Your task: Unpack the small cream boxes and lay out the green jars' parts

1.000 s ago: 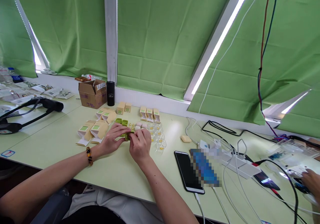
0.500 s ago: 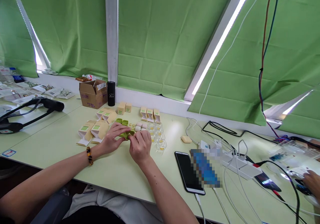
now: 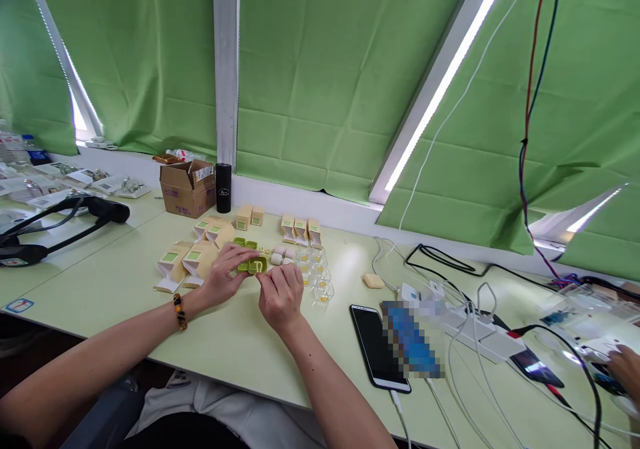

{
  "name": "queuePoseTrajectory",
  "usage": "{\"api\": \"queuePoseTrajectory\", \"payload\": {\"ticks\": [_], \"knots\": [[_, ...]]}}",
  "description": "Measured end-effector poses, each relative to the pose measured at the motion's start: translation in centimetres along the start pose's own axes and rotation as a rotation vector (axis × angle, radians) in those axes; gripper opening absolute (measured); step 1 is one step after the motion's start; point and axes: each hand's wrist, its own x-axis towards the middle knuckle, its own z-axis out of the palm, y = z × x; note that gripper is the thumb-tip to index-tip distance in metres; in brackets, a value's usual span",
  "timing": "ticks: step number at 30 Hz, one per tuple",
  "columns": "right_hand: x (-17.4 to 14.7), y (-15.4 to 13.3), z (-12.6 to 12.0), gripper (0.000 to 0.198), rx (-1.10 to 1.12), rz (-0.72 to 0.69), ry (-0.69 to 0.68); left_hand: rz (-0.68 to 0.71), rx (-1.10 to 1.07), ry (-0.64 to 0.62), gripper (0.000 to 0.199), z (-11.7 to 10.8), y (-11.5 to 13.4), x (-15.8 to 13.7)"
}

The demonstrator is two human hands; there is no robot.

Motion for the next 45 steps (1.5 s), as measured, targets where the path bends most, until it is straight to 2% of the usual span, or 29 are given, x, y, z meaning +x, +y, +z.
{"api": "queuePoseTrajectory", "payload": {"ticks": [4,6,12,16,19,24,31,34,37,39,43,45], "knots": [[-0.3,-0.1,0.1,0.016,0.031,0.040,0.022,-0.181,-0.019,0.063,0.044,-0.6,-0.6,0.3],[-0.6,0.1,0.4,0.014,0.058,0.093,-0.010,-0.292,-0.036,0.111,0.042,-1.0,-0.7,0.6],[-1.8,1.2,2.0,0.015,0.042,0.188,-0.232,-0.530,-0.170,0.155,0.025,-1.3,-0.6,1.2],[-2.8,1.7,3.0,0.015,-0.014,0.239,-0.356,-0.677,-0.444,0.159,0.035,-1.2,-0.3,1.6],[-3.2,1.8,3.4,0.013,-0.035,0.274,-0.379,-0.753,-0.657,0.184,0.044,-1.2,-0.1,1.9],[-2.8,1.8,3.5,0.013,-0.045,0.287,-0.452,-0.889,-0.872,0.232,0.050,-1.2,-0.5,2.0],[-1.9,2.0,4.7,0.014,-0.095,0.312,-0.552,-1.020,-1.018,0.257,0.046,-1.2,-1.1,1.8],[-2.4,2.0,5.2,0.013,-0.119,0.335,-0.566,-1.006,-0.980,0.239,0.045,-1.3,-1.1,1.9],[-3.0,2.1,5.3,0.014,-0.137,0.316,-0.568,-0.899,-0.845,0.213,0.044,-1.6,-1.2,1.9],[-3.2,2.2,5.3,0.014,-0.141,0.297,-0.567,-0.776,-0.638,0.137,0.040,-1.7,-1.4,1.7],[-3.2,2.2,5.3,0.012,-0.149,0.282,-0.575,-0.490,-0.037,-0.106,0.019,-2.0,-1.7,1.2],[-3.2,2.2,5.4,0.012,-0.160,0.283,-0.583,-0.365,0.122,-0.225,0.006,-2.1,-1.7,1.0]]}}
